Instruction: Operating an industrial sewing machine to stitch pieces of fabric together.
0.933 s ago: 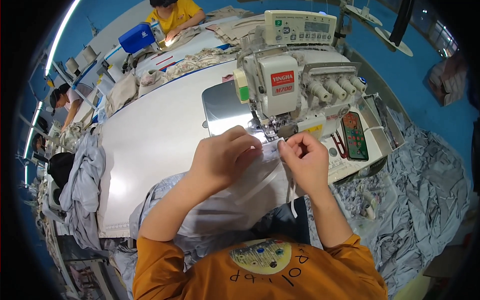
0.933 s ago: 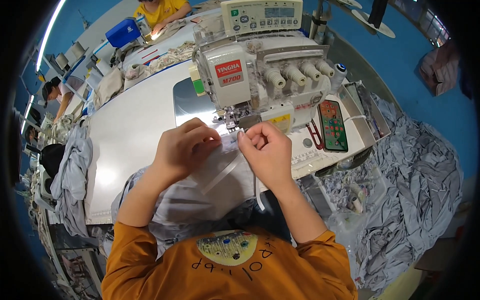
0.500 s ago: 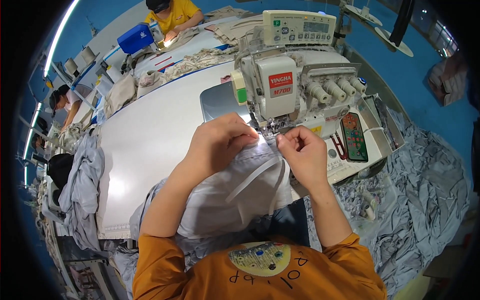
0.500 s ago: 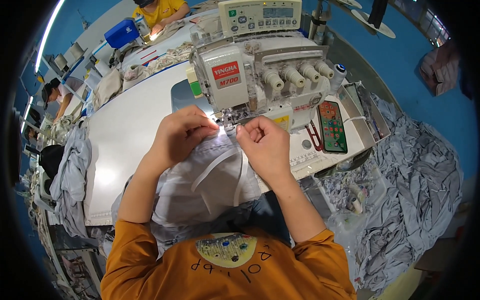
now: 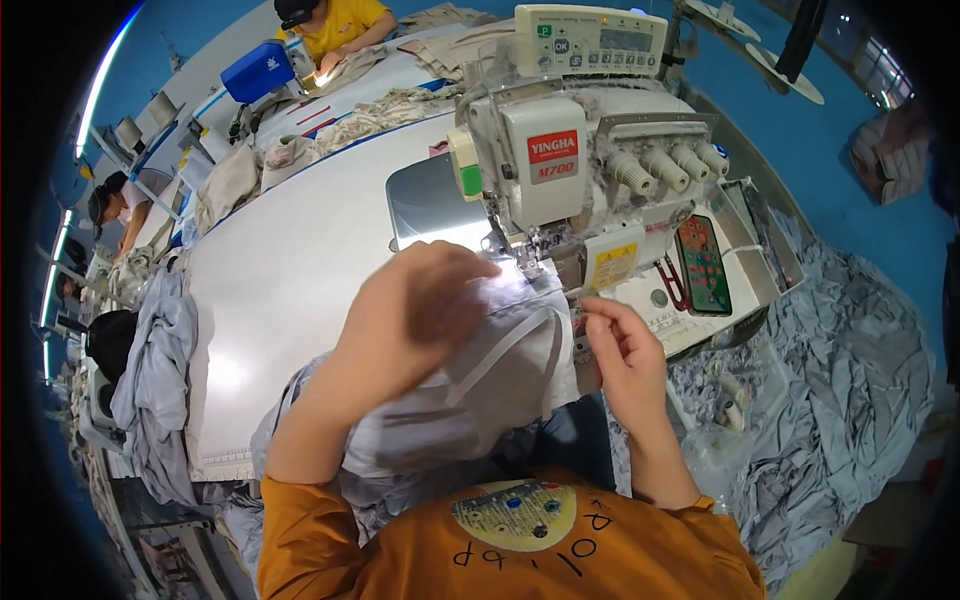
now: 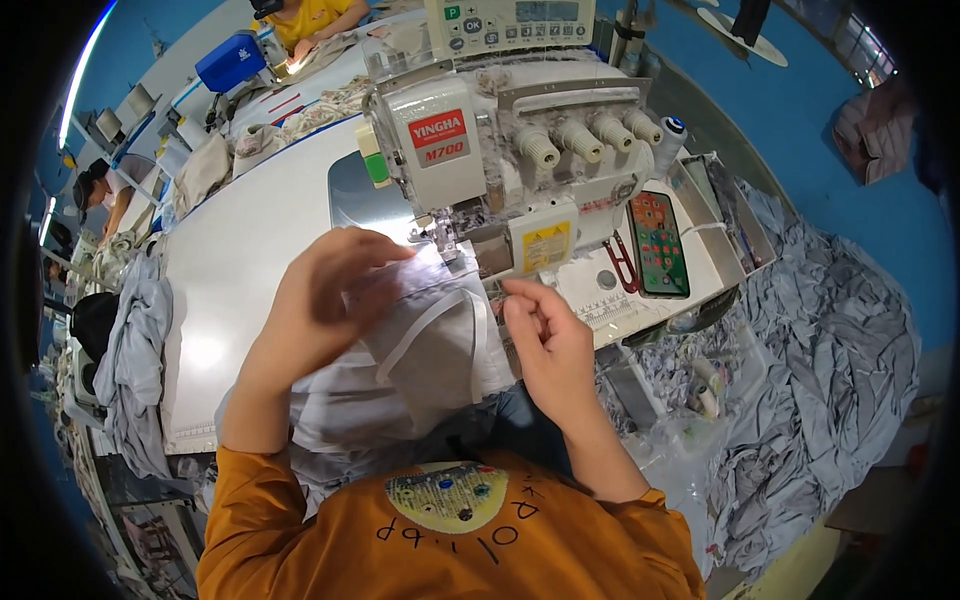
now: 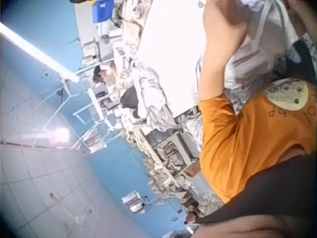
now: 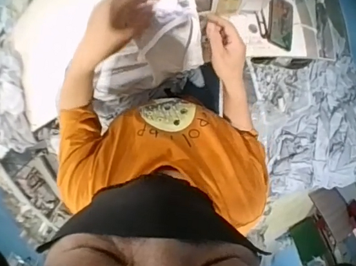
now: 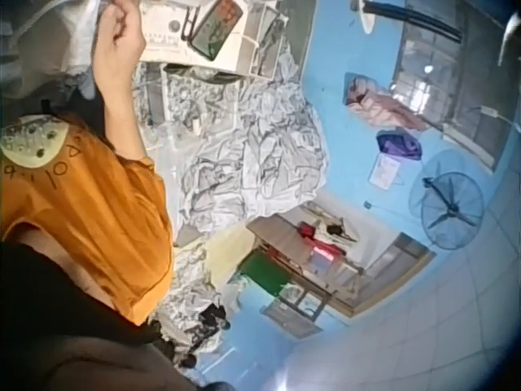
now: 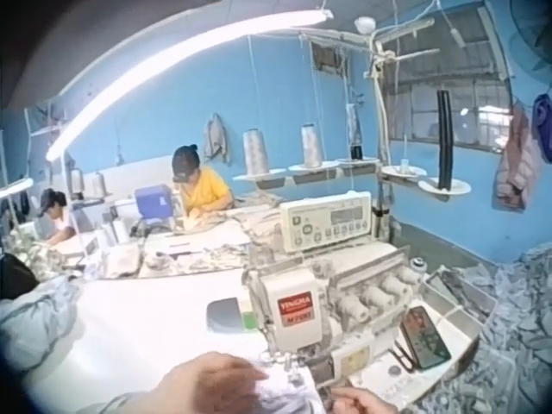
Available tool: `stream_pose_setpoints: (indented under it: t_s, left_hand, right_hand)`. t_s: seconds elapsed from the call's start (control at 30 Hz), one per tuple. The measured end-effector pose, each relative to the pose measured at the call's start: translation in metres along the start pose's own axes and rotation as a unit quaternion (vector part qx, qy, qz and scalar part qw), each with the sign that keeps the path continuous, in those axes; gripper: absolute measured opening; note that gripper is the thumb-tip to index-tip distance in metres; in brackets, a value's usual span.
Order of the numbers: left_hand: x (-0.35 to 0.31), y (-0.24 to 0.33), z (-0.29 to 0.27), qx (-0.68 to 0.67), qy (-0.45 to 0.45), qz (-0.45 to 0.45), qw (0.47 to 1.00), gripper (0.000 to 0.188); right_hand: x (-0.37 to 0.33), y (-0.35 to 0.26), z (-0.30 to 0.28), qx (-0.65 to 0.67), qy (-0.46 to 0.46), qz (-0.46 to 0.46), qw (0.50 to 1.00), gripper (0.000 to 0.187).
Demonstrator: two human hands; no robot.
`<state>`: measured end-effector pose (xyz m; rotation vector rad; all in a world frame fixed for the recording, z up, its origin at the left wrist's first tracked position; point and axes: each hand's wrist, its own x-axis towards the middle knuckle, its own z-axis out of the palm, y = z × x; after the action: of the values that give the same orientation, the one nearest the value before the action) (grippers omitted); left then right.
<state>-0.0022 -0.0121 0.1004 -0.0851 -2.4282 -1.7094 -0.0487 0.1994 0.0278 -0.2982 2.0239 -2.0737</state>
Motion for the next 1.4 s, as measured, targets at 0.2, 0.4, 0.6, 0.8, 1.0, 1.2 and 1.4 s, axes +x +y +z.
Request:
stream_pose_setpoints:
  t_s: [0.2,0.4,0.6,0.8,1.0,1.2,1.4]
  left_hand:
    - [0.001,0.002,0.031,0.403,-0.094,0.269,0.87,0.047]
    - [0.002,-0.019,0.027,0.437,-0.119,0.358,0.816,0.029]
    - [-0.006,-0.018,0.017,0.411,-0.044,0.323,0.851,0.027]
    - [-0.015,-0.012,0.016,0.451,-0.06,0.307,0.836,0.031]
    - [-0.016,-0.013,0.016,0.436,-0.061,0.292,0.849,0.034]
    - [-0.01,-0.014,0.012,0.396,-0.076,0.288,0.869,0.031]
    - [-0.009,-0.016,0.011,0.391,-0.073,0.284,0.873,0.03]
  right_hand:
    - [-0.013,0.007,-0.003,0.009,-0.064,0.011,0.998,0.027]
    - [-0.013,0.002,0.002,-0.022,-0.074,0.007,0.997,0.025]
    - [-0.01,-0.004,0.006,0.033,-0.094,0.076,0.992,0.024]
    - [0.0,0.005,0.009,0.059,-0.114,0.089,0.988,0.015]
    - [0.002,0.012,0.009,0.118,-0.129,0.086,0.981,0.016]
    - [0.002,0.011,0.01,0.134,-0.13,0.082,0.979,0.016]
    - [0.003,0.01,0.01,0.13,-0.132,0.077,0.98,0.016]
